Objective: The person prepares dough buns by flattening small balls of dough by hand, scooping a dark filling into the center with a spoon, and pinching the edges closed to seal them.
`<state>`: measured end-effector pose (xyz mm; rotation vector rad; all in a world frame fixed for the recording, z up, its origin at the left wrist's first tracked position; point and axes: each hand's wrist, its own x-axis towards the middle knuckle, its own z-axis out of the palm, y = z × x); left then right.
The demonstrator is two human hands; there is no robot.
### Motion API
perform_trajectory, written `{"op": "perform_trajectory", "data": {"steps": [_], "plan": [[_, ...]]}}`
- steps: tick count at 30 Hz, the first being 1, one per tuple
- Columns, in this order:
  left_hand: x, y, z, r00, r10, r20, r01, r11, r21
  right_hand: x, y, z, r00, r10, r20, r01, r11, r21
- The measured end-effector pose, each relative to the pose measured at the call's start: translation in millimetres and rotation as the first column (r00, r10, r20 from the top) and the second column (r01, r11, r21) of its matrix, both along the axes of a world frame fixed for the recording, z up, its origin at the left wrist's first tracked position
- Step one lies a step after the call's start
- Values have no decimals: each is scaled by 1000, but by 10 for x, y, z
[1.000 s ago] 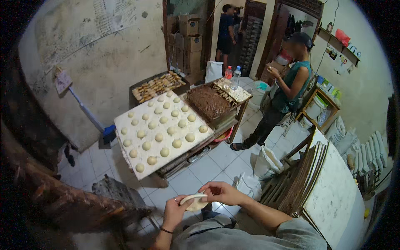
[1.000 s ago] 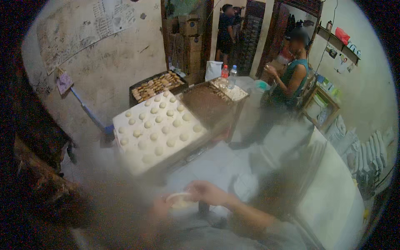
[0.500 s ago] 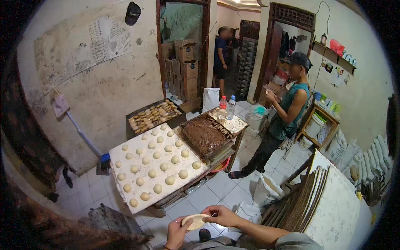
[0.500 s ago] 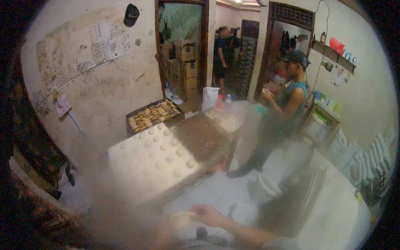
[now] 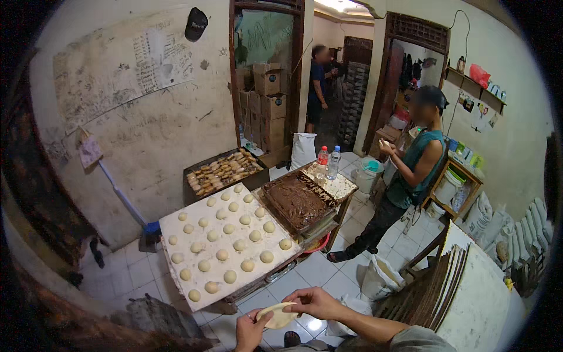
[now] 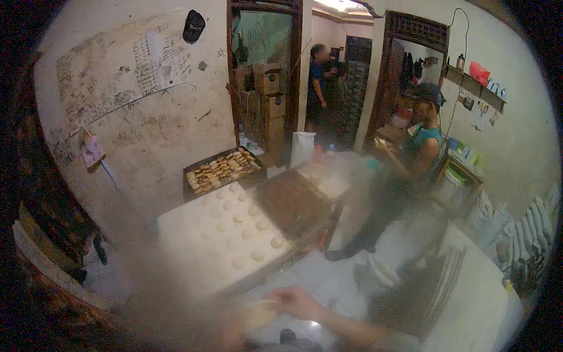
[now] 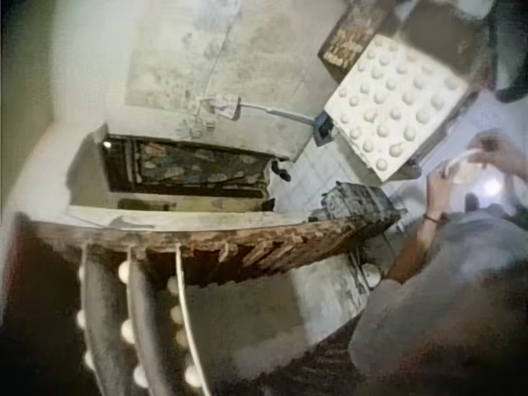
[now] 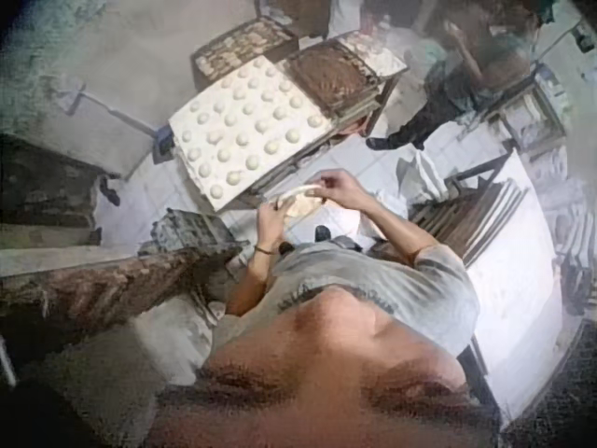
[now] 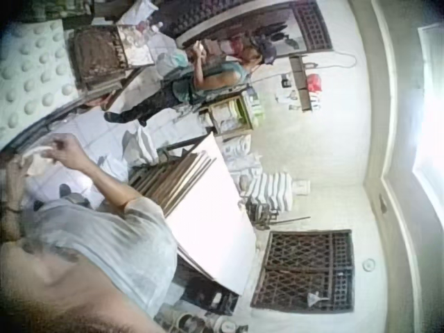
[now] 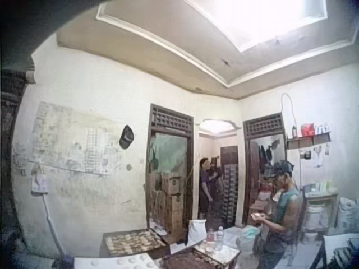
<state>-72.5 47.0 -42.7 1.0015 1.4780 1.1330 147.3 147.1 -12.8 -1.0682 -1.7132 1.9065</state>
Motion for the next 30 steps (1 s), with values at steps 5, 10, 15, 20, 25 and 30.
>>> {"op": "perform_trajectory", "data": {"steps": [5,10,15,20,25,30], "plan": [[-403,-62,-319,997,83,1,-83,991,101,-365,-121,-319,998,-48,30,47,999,13],[-1157,-237,-718,704,-381,599,404,909,103,-655,-349,539,951,308,23,-302,909,289],[-1005,-445,-478,874,-485,24,473,863,179,-1104,-617,614,924,375,74,-380,880,285],[-1180,-568,-146,852,-519,-63,523,847,100,-1268,-782,674,912,207,353,-357,823,441],[-1230,-536,123,853,-509,115,510,860,22,-1190,-972,567,761,287,582,-649,325,688],[-1292,-486,-91,811,-515,279,491,857,156,-1184,-960,399,820,322,473,-572,449,686]]}}
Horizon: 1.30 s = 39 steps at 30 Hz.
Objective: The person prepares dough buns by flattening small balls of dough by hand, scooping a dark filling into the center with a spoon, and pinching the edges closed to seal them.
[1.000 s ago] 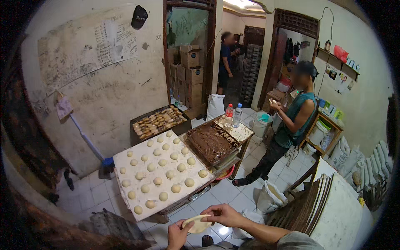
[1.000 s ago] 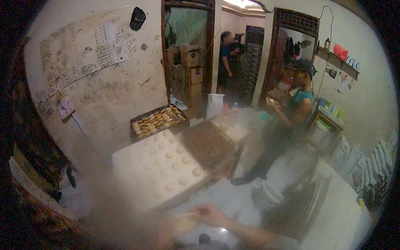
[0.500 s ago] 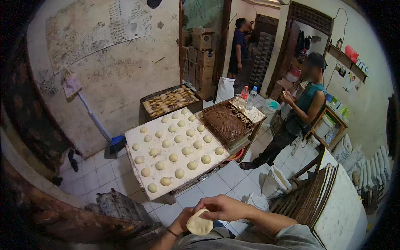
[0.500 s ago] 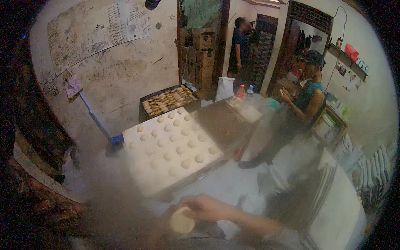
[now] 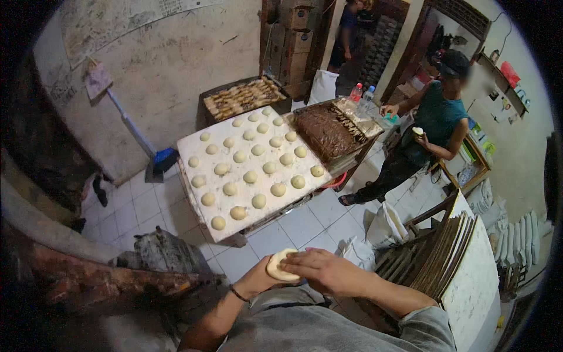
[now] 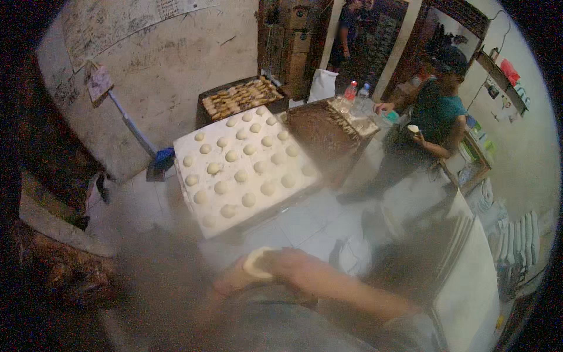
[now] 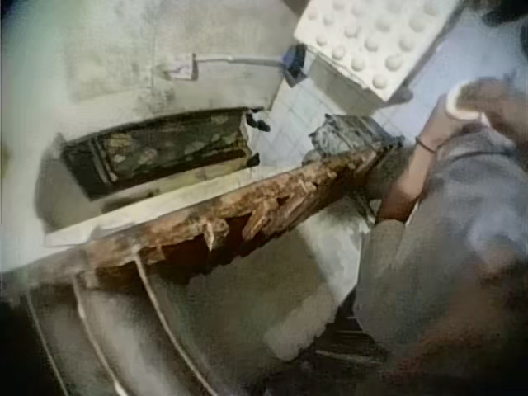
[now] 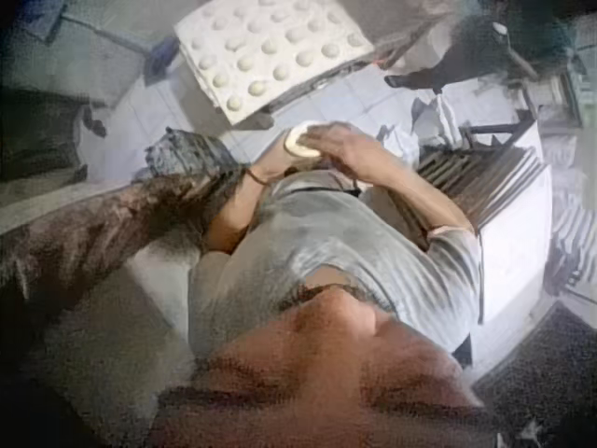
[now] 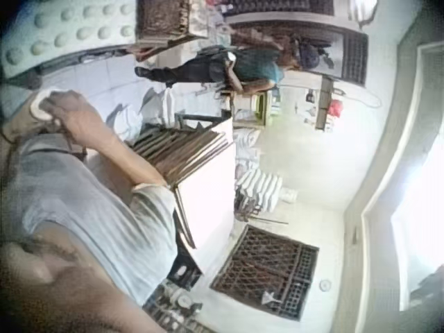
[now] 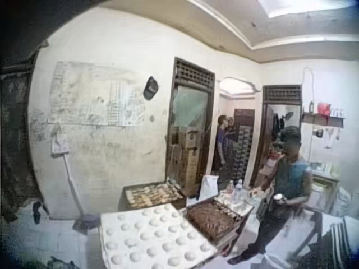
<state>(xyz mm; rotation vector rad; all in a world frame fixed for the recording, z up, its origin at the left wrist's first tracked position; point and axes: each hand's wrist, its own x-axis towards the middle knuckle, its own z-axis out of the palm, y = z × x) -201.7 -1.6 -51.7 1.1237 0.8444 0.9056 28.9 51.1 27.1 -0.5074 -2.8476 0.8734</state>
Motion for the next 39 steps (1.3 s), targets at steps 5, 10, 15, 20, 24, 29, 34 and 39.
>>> {"op": "perform_trajectory", "data": {"steps": [5,10,15,20,24,29,34,39], "plan": [[-6,76,-284,979,-140,148,171,958,-232,-188,34,-136,805,-593,-9,467,644,-606],[-13,-8,-362,977,-152,147,185,951,-248,-229,-85,-164,931,-363,-48,348,919,-186],[-29,-32,-359,997,-76,-31,79,992,102,-199,-109,-3,995,-91,-45,89,995,-54],[-105,-63,-198,998,-55,-25,55,998,0,-269,-118,-145,989,-134,-57,133,991,-11],[-183,-103,-135,998,-59,27,60,997,-51,-327,-158,-122,953,-295,-62,269,924,-271],[-214,-109,-338,992,-3,-127,15,996,93,-363,-242,-74,988,-157,3,157,986,-50],[-249,-42,-316,976,-26,-214,53,992,118,-428,-269,-95,972,-128,198,108,988,112],[-286,60,-207,982,-188,-28,188,982,-3,-370,-172,-118,979,-100,179,65,979,194]]}}
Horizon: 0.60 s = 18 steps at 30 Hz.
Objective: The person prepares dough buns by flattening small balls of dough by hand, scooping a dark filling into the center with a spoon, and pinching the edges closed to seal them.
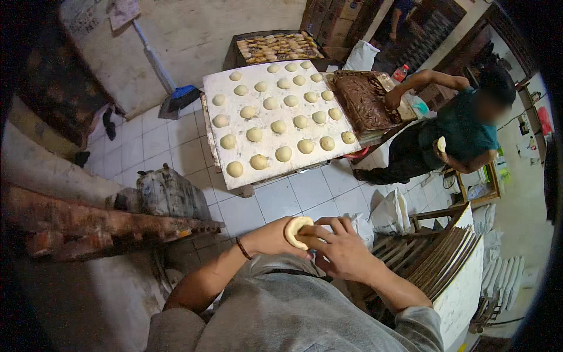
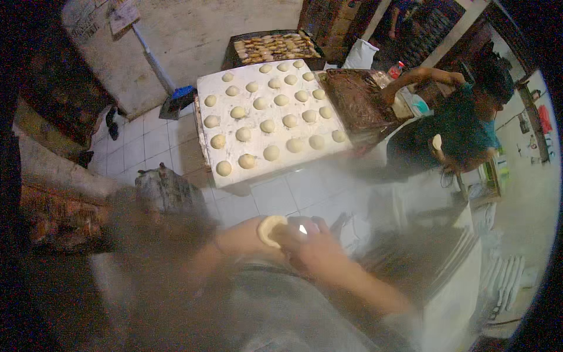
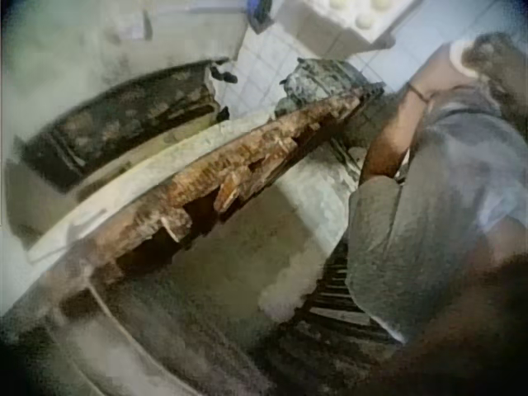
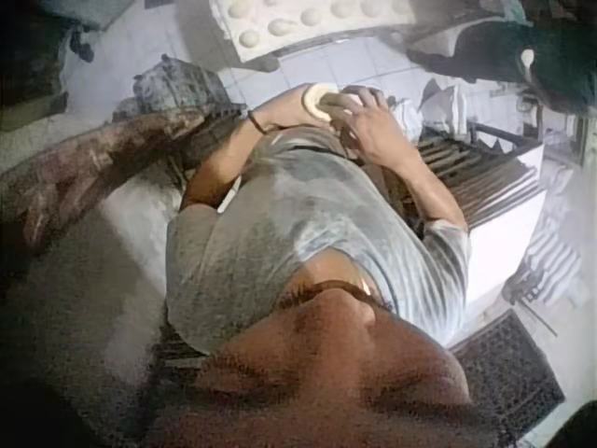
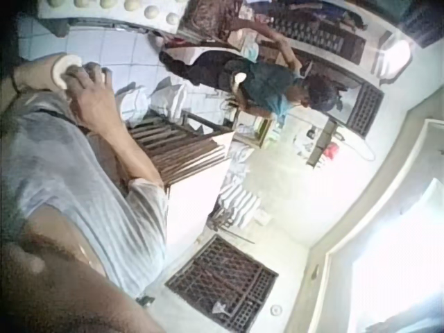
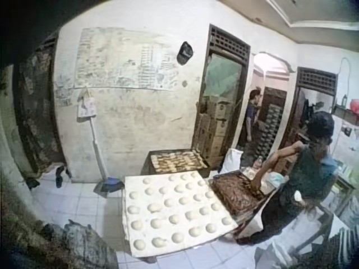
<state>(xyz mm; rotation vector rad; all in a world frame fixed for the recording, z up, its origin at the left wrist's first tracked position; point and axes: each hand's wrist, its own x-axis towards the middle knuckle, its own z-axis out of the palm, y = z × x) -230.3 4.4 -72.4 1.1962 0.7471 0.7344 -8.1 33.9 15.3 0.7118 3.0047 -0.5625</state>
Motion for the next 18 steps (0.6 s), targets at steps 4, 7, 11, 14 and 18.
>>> {"op": "perform_trajectory", "data": {"steps": [4,7,11,14,18], "plan": [[38,140,108,999,-33,-13,31,987,-157,75,157,-110,997,-74,-26,69,985,-158],[122,319,-301,997,-6,78,14,994,-105,110,330,-241,999,-36,-19,34,995,-98],[157,567,-444,986,165,-17,-166,975,-145,244,855,-280,923,-231,-309,86,904,-418],[99,902,-486,964,220,-151,-244,956,-162,458,1624,-553,806,-476,-351,348,862,-369],[243,1238,-495,871,389,-302,-419,907,-41,1270,3340,-1519,653,-643,-400,695,719,-19]]}}
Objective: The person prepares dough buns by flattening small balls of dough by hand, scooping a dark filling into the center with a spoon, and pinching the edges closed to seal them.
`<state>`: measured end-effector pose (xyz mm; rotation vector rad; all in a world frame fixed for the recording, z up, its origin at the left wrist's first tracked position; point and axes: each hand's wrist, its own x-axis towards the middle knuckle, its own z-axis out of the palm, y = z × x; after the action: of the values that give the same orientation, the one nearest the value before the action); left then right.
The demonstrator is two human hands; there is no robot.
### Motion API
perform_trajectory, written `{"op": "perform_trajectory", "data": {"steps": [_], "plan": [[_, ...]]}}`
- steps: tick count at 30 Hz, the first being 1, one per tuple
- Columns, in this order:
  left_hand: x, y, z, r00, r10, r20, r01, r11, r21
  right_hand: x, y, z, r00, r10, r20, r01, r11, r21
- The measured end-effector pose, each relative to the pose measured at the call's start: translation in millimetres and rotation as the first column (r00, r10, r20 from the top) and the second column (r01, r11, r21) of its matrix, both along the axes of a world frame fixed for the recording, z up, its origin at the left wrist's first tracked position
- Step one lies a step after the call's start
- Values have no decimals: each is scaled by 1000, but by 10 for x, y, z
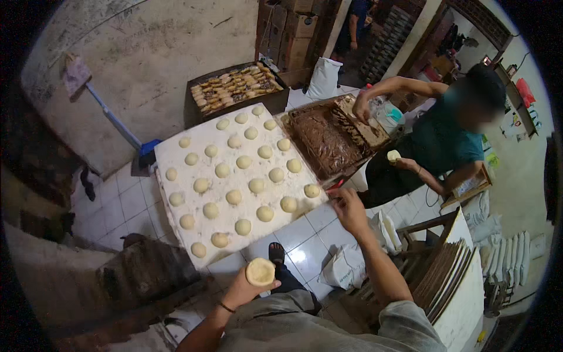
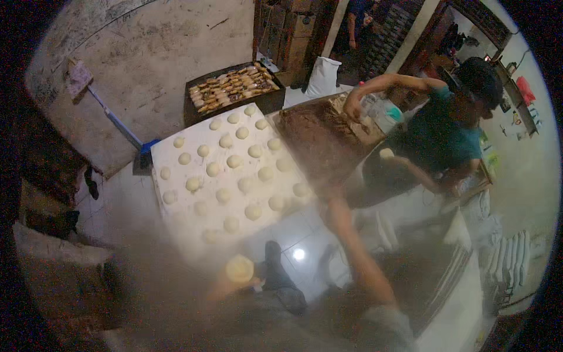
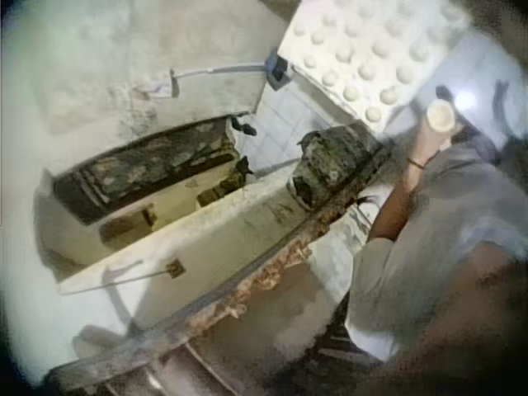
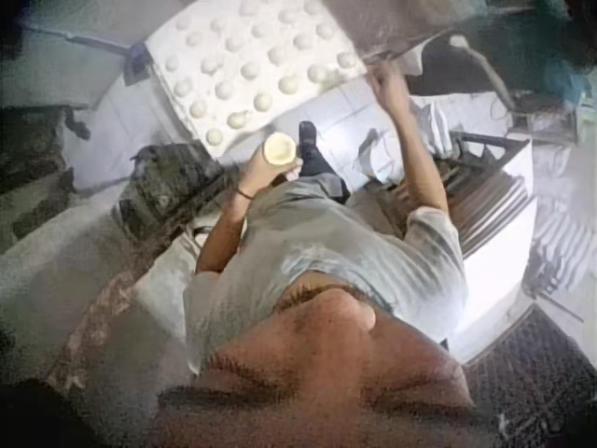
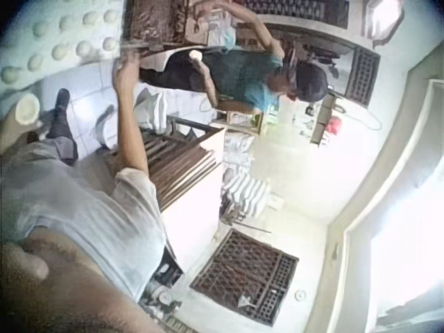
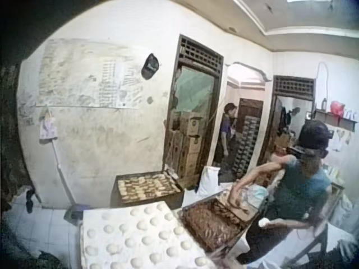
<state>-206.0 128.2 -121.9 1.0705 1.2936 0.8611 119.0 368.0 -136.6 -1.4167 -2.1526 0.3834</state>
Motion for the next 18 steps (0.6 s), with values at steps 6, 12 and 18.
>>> {"op": "perform_trajectory", "data": {"steps": [6,12,18], "plan": [[176,409,-144,987,60,-146,-73,993,-87,263,1540,-324,868,38,495,60,982,-181],[249,833,-245,977,177,119,-145,960,-238,454,2246,-651,715,419,560,-291,906,-307],[360,1149,-172,946,323,-38,-324,925,-196,234,2363,-398,526,606,597,-311,790,-528]]}}
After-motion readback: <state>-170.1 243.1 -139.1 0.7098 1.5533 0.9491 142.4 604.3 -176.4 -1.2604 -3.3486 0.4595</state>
